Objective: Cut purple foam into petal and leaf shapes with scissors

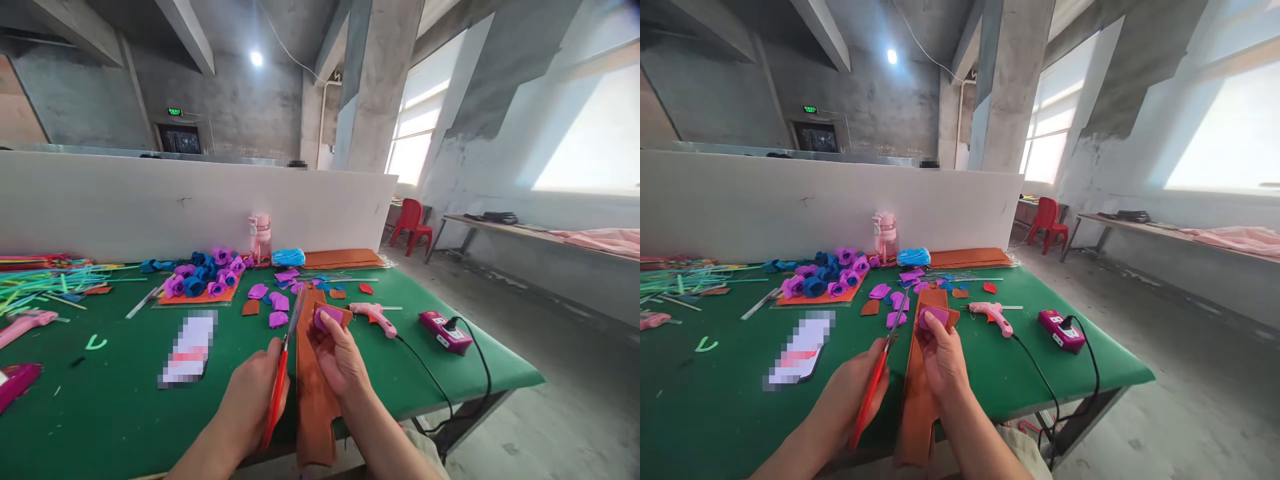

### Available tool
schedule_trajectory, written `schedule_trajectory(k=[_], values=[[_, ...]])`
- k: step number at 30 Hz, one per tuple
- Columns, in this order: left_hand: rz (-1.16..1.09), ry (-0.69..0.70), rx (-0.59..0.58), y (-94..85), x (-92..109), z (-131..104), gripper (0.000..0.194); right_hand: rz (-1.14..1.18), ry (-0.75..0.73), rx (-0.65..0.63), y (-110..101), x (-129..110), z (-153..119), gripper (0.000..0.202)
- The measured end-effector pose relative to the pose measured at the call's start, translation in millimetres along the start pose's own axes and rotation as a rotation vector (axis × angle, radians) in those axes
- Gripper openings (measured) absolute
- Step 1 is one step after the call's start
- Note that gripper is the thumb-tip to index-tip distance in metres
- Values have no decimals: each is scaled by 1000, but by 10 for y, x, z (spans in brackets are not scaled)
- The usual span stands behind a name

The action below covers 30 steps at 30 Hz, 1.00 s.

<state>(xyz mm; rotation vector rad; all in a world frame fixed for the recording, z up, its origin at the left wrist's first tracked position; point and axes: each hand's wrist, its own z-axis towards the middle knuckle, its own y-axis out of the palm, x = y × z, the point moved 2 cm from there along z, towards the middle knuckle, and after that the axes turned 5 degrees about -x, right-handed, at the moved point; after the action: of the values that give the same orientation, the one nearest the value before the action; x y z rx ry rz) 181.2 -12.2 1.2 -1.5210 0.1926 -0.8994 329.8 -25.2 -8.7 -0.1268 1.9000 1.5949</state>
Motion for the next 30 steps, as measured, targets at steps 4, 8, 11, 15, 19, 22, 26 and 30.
schedule_trajectory(k=[4,8,11,15,19,22,26,30], values=[[144,-56,-143,-7,122,-4,19,13,1,-33,9,20,0,21],[213,-87,-177,-72,222,-8,22,20,9,-83,22,52,-25,22],[252,-101,-193,-91,249,-18,23,34,13,-89,18,61,-35,21],[259,-75,-191,-90,265,-27,27,42,5,-103,11,54,-34,22],[239,-65,-183,-83,267,-15,29,22,-10,-112,11,59,-38,21],[247,-76,-192,-70,261,0,29,22,-15,-114,18,73,-44,19],[262,-85,-204,-53,252,2,27,19,-16,-108,29,78,-40,20],[254,-79,-196,-40,252,-12,24,22,-15,-107,25,74,-46,20]])
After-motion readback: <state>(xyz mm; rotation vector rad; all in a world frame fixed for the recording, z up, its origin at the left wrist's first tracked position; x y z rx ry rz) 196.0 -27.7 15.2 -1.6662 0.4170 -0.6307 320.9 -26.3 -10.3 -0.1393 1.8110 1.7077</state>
